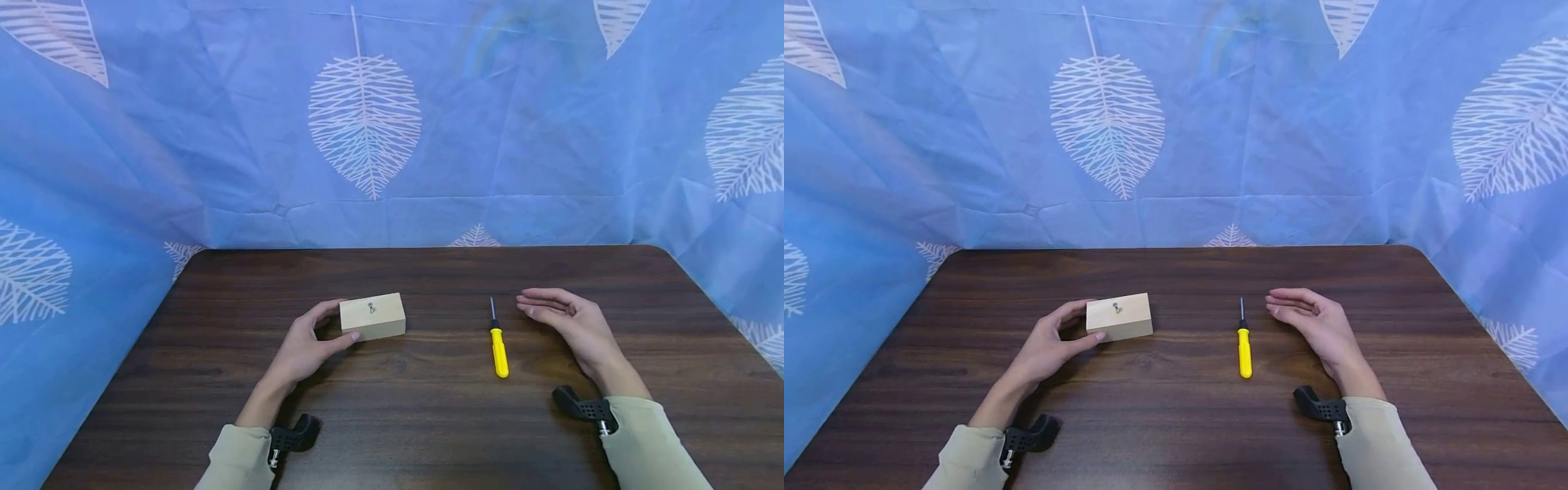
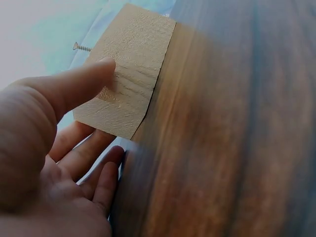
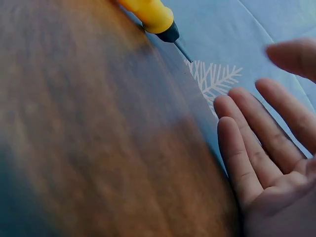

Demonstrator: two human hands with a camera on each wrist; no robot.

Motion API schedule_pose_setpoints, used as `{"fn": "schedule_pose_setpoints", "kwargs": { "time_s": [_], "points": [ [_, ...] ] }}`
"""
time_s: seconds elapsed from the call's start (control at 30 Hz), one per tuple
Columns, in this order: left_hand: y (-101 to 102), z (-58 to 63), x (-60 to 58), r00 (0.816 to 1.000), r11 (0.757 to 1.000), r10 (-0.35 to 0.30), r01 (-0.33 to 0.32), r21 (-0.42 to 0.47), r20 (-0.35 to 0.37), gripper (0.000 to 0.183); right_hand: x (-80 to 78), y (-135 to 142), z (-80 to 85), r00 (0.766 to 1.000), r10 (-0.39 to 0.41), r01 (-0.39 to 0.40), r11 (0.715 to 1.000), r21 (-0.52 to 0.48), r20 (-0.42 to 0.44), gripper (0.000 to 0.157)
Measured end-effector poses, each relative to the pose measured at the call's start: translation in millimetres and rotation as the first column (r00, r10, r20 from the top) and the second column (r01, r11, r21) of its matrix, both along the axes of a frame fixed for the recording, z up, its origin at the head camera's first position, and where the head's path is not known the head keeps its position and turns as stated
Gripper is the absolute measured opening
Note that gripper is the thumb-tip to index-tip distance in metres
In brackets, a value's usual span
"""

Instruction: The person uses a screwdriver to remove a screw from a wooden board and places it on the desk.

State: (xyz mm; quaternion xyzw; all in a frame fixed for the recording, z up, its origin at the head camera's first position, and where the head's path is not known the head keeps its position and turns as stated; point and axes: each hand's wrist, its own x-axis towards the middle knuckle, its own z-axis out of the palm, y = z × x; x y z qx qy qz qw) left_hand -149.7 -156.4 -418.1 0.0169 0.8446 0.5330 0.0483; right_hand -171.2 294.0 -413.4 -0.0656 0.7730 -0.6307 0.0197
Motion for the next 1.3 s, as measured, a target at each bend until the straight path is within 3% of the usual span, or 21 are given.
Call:
{"fn": "schedule_pose_setpoints", "kwargs": {
  "time_s": [0.13,0.37,0.57,0.73,0.93,1.03,1.2,1.3],
  "points": [
    [0,0.3,0.9,1.0,1.0,0.004,-0.004,-0.004,0.003,0.067,1.0,-4,2.3,0.998,0.054,-0.05,0.984,0.169,-0.016,0.048],
    [0,1.2,1.8,1.0,1.0,0.008,-0.008,-0.014,-0.003,0.066,3.2,-12,3.0,0.992,0.122,-0.1,0.912,0.397,-0.031,0.044],
    [0,0.4,0.8,1.0,1.0,0.009,-0.009,-0.015,0.007,0.067,3.7,-19,2.0,0.979,0.18,-0.11,0.858,0.502,-0.093,0.045],
    [0,0.5,1.3,1.0,1.0,0.016,-0.015,-0.024,0.009,0.068,2.3,-25,1.8,0.969,0.219,-0.126,0.834,0.537,-0.114,0.041],
    [0,0.4,1.7,1.0,0.999,0.024,-0.024,-0.028,0.01,0.069,2.8,-34,6.0,0.948,0.24,-0.061,0.78,0.623,-0.208,0.034],
    [0,0.2,1.5,1.0,0.999,0.026,-0.025,-0.029,0.015,0.07,4.7,-40,12.2,0.923,0.264,0.003,0.723,0.691,-0.28,0.032],
    [0,-0.9,0.5,1.0,0.999,0.026,-0.025,-0.032,0.015,0.07,9.0,-50,25.4,0.892,0.321,0.089,0.565,0.82,-0.318,0.028],
    [0,-1.2,0.6,1.0,0.999,0.025,-0.025,-0.035,0.011,0.069,10.9,-56,29.8,0.887,0.361,0.063,0.523,0.85,-0.288,0.028]
  ]
}}
